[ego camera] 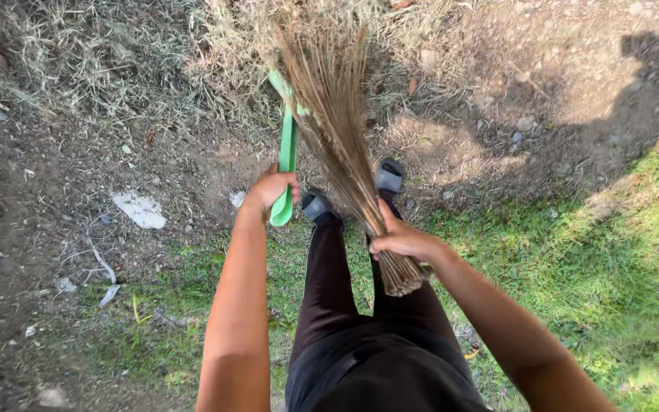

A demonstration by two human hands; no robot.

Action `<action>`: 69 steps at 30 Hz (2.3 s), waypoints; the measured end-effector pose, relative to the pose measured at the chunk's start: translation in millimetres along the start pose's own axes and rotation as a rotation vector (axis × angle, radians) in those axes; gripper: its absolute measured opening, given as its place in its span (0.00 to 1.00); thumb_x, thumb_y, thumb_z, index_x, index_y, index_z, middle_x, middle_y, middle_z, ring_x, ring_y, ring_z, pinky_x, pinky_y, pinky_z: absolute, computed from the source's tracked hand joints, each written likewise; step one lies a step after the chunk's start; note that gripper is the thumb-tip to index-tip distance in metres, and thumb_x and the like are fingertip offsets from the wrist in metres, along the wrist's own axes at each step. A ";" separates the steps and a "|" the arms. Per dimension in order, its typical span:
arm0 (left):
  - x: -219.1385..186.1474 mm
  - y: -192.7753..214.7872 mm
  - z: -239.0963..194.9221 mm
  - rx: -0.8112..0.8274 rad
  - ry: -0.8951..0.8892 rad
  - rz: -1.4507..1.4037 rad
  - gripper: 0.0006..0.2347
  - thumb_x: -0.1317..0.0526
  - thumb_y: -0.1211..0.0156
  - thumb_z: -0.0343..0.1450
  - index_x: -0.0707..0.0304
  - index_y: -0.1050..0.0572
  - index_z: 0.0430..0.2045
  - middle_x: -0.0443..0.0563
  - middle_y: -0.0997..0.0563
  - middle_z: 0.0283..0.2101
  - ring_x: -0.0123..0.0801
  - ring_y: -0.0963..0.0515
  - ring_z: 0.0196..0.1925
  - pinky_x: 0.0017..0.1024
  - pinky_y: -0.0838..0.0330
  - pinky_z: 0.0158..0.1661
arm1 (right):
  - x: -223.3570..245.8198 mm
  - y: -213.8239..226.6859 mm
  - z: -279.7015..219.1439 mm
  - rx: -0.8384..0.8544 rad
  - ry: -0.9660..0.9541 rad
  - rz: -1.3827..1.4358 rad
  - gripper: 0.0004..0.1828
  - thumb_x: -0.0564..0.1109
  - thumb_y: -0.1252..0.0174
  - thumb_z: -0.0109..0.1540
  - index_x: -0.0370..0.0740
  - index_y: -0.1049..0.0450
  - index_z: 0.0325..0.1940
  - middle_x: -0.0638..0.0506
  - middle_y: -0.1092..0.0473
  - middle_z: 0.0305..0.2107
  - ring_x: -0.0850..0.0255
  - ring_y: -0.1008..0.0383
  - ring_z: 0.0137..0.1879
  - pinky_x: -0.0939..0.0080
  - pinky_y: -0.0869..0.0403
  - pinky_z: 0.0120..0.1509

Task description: The person sweeps dried leaves and grass from the ground using a stick broom and a dustpan, then carries the debris to a bin and deposits it inside.

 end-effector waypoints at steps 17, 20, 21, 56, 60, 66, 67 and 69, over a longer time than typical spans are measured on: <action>-92.0 -69.7 83.5 -0.061 0.029 0.106 0.03 0.67 0.42 0.68 0.70 0.28 0.29 0.52 0.23 0.24 0.33 0.21 0.23 0.33 0.20 0.27 | -20.8 164.6 -62.2 -0.615 0.070 0.375 0.51 0.37 0.34 0.54 0.35 0.53 0.77 0.40 0.33 0.47 0.54 0.25 0.47 0.54 0.19 0.48; -87.6 -64.4 70.7 0.019 -0.064 0.064 0.05 0.68 0.41 0.68 0.74 0.27 0.31 0.56 0.23 0.24 0.35 0.23 0.22 0.34 0.24 0.24 | -43.0 182.1 20.7 -0.426 -0.199 0.262 0.61 0.38 0.37 0.52 0.37 0.67 0.81 0.19 0.33 0.55 0.37 0.27 0.55 0.54 0.21 0.51; -81.8 -65.6 66.8 0.004 -0.059 0.060 0.05 0.68 0.41 0.68 0.74 0.27 0.31 0.56 0.23 0.24 0.35 0.23 0.22 0.34 0.24 0.24 | -43.6 161.9 40.1 -0.335 -0.122 0.125 0.63 0.38 0.34 0.53 0.36 0.69 0.81 0.26 0.42 0.63 0.41 0.35 0.64 0.51 0.28 0.61; 95.0 -168.1 -258.8 -0.023 -0.387 -0.594 0.27 0.69 0.47 0.66 0.45 0.42 0.61 0.52 0.28 0.27 0.31 0.28 0.17 0.32 0.28 0.17 | 9.1 -23.6 -104.9 -0.084 0.355 -0.528 0.68 0.36 0.31 0.48 0.34 0.73 0.78 0.28 0.53 0.73 0.41 0.51 0.78 0.51 0.48 0.79; 127.7 -220.7 -262.8 -0.062 -0.515 -0.657 0.22 0.69 0.47 0.67 0.55 0.42 0.56 0.54 0.28 0.29 0.31 0.27 0.19 0.33 0.27 0.18 | -29.5 2.6 -138.2 -0.036 0.062 -0.482 0.69 0.41 0.38 0.50 0.31 0.85 0.76 0.31 0.41 0.67 0.45 0.29 0.66 0.56 0.33 0.72; 180.1 -293.1 -286.6 -0.092 -0.738 -0.768 0.21 0.71 0.47 0.66 0.62 0.40 0.54 0.53 0.29 0.30 0.31 0.26 0.20 0.29 0.29 0.20 | -60.5 32.0 -193.9 0.035 0.172 -0.693 0.71 0.42 0.35 0.52 0.30 0.87 0.75 0.31 0.38 0.61 0.53 0.25 0.58 0.61 0.29 0.64; 188.5 -301.6 -293.3 -0.122 -0.750 -0.735 0.22 0.70 0.48 0.65 0.60 0.40 0.55 0.53 0.29 0.28 0.31 0.27 0.19 0.29 0.29 0.18 | -62.0 29.2 -202.9 0.046 0.173 -0.701 0.71 0.42 0.35 0.52 0.30 0.87 0.75 0.31 0.38 0.61 0.53 0.25 0.58 0.61 0.29 0.64; 213.5 -325.6 -306.3 -0.153 -0.741 -0.724 0.22 0.70 0.49 0.64 0.57 0.39 0.55 0.52 0.29 0.26 0.30 0.28 0.17 0.28 0.30 0.17 | -76.4 24.0 -227.7 0.016 0.132 -0.764 0.69 0.43 0.38 0.52 0.30 0.84 0.77 0.33 0.27 0.52 0.50 0.22 0.48 0.57 0.24 0.55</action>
Point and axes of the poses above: each hand's wrist, its own z-axis towards the middle knuckle, its own y-axis out of the back of the hand, x = y × z, the point moved 4 cm from there along z, towards the middle knuckle
